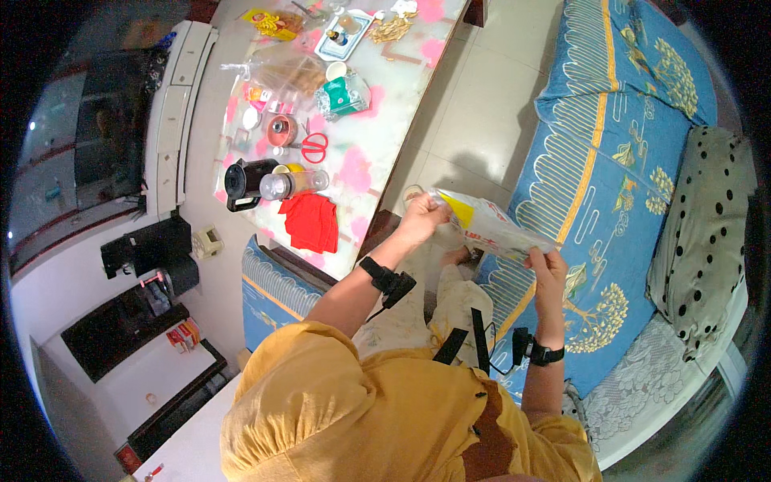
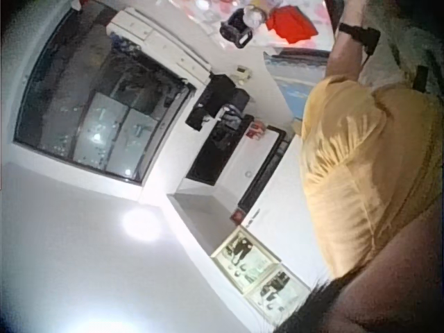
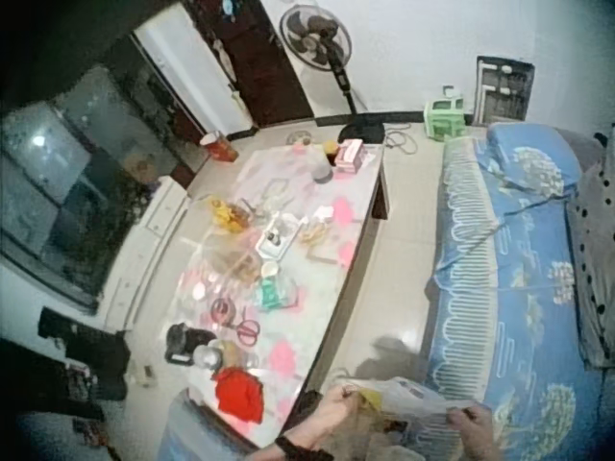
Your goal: The person folds a white floral-patterned sheet on a bed, then moves several pillows and a snack packet aside. They then walk to a table, pick up a clear bowl, and scoop some loose items from the table into the bowl.
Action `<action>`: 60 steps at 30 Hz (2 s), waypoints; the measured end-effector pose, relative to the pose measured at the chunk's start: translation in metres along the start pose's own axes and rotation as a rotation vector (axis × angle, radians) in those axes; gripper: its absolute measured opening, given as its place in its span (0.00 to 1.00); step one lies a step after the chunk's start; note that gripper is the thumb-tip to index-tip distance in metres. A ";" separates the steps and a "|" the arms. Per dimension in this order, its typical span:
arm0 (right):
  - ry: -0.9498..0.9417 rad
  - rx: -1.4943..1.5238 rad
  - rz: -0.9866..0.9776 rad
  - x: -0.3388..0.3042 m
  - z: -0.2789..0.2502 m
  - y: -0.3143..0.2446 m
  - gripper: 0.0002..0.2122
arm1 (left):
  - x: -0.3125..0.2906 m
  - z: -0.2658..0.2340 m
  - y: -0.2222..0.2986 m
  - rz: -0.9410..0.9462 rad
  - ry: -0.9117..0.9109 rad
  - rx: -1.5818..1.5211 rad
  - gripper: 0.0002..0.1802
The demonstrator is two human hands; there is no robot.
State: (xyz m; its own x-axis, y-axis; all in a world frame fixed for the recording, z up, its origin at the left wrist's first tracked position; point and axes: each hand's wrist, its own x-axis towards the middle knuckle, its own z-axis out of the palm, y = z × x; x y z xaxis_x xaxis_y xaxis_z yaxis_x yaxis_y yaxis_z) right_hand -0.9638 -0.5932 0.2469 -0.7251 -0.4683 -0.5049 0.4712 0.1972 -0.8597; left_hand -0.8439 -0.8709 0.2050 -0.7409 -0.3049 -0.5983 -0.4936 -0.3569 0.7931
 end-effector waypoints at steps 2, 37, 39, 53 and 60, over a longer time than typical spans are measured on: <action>-0.055 -0.081 0.020 0.011 0.016 -0.004 0.11 | -0.002 -0.011 0.004 0.059 0.116 -0.056 0.09; -0.418 -0.280 -0.264 0.214 0.436 -0.035 0.13 | 0.041 -0.449 0.148 0.035 0.538 0.278 0.11; -0.422 -0.297 -0.277 0.221 0.446 -0.034 0.14 | 0.051 -0.461 0.145 0.086 0.604 0.362 0.11; -0.326 -0.414 -0.289 0.236 0.458 -0.033 0.18 | 0.071 -0.469 0.143 0.040 0.615 0.096 0.27; -0.324 -0.416 -0.281 0.234 0.451 -0.033 0.20 | 0.059 -0.468 0.146 0.085 0.564 0.149 0.29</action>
State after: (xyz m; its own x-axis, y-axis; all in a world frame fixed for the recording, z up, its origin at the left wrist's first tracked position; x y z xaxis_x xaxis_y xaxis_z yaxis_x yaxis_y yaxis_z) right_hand -0.9224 -1.0978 0.1918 -0.5723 -0.7775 -0.2608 0.0000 0.3180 -0.9481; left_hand -0.7471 -1.3542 0.2323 -0.4443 -0.7641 -0.4676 -0.5321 -0.1948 0.8239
